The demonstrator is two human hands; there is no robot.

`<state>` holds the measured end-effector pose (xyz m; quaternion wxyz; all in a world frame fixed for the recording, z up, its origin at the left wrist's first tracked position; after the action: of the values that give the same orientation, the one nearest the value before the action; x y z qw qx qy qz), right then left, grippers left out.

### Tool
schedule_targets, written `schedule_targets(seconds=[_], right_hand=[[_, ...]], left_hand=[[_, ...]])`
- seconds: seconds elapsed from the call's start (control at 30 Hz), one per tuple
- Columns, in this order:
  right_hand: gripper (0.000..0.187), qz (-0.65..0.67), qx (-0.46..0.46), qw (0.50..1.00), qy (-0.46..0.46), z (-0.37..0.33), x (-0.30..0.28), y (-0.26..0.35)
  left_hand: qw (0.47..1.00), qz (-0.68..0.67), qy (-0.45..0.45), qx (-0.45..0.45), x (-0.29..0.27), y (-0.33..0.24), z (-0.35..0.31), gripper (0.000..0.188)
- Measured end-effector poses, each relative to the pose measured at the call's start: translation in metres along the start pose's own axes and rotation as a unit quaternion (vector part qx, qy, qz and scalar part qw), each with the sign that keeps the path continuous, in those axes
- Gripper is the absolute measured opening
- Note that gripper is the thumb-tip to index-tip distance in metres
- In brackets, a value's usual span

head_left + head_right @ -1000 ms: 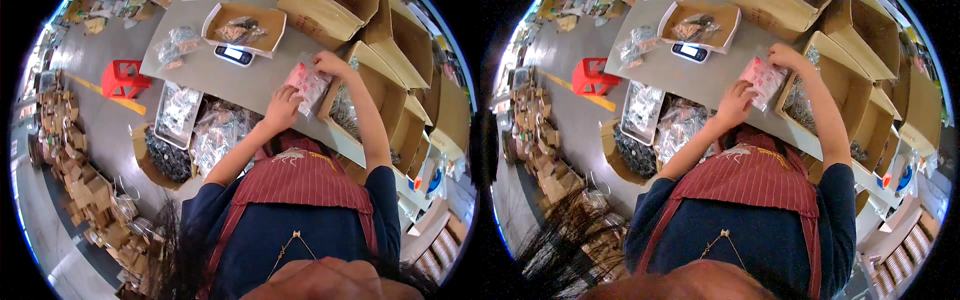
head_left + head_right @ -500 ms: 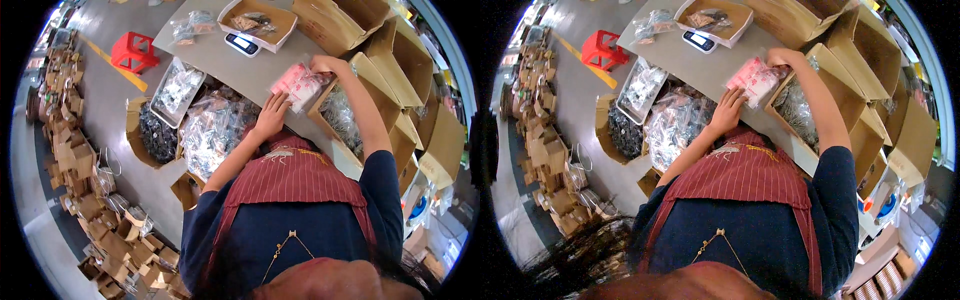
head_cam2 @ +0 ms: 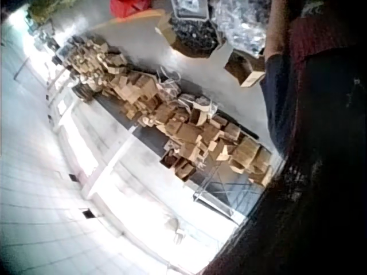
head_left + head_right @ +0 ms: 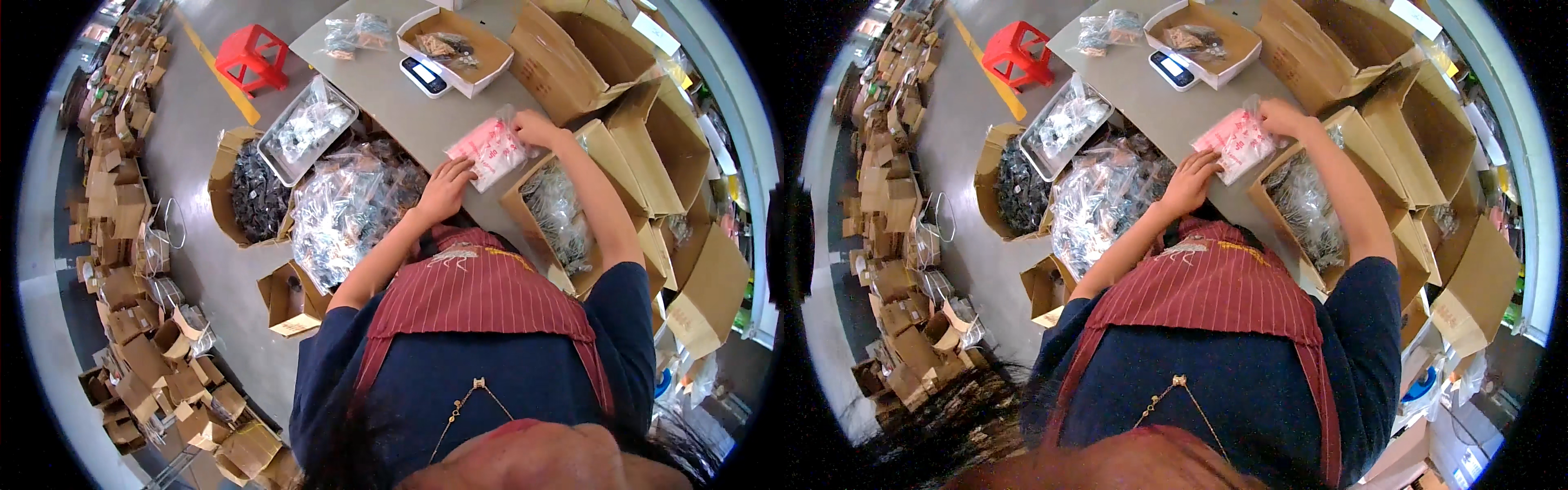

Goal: The person picks up several small bags containing screws and other fasteners, places them on a digital scale one by one, and then sorts the bags into different cardboard boxes.

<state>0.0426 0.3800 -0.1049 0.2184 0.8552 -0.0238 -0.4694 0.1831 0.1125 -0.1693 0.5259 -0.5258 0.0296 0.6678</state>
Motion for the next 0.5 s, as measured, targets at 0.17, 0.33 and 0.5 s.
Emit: schedule_targets(seconds=[0.17,0.33,0.5], right_hand=[[0.019,0.004,0.003,0.984,-0.178,-0.035,-0.038,0.008],[0.02,0.322,-0.054,0.889,-0.322,-0.087,-0.083,0.015],[0.019,0.538,-0.074,0.783,-0.303,-0.136,-0.076,0.046]], left_hand=[[0.999,0.009,0.033,-0.023,-0.002,0.003,0.006,0.037],[0.995,-0.014,0.085,-0.051,-0.008,0.012,0.019,0.04],[0.92,-0.315,-0.082,-0.221,-0.066,-0.025,0.082,0.051]])
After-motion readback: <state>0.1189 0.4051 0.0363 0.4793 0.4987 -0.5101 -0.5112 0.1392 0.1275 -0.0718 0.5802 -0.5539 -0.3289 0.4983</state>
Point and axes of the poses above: each hand's wrist, its own z-axis towards the middle knuckle, its own x-axis out of the palm, y = z × x, the point moved 1 cm from there along z, towards the middle knuckle, and after that the axes turned 7 degrees about x, right-handed, at the moved point
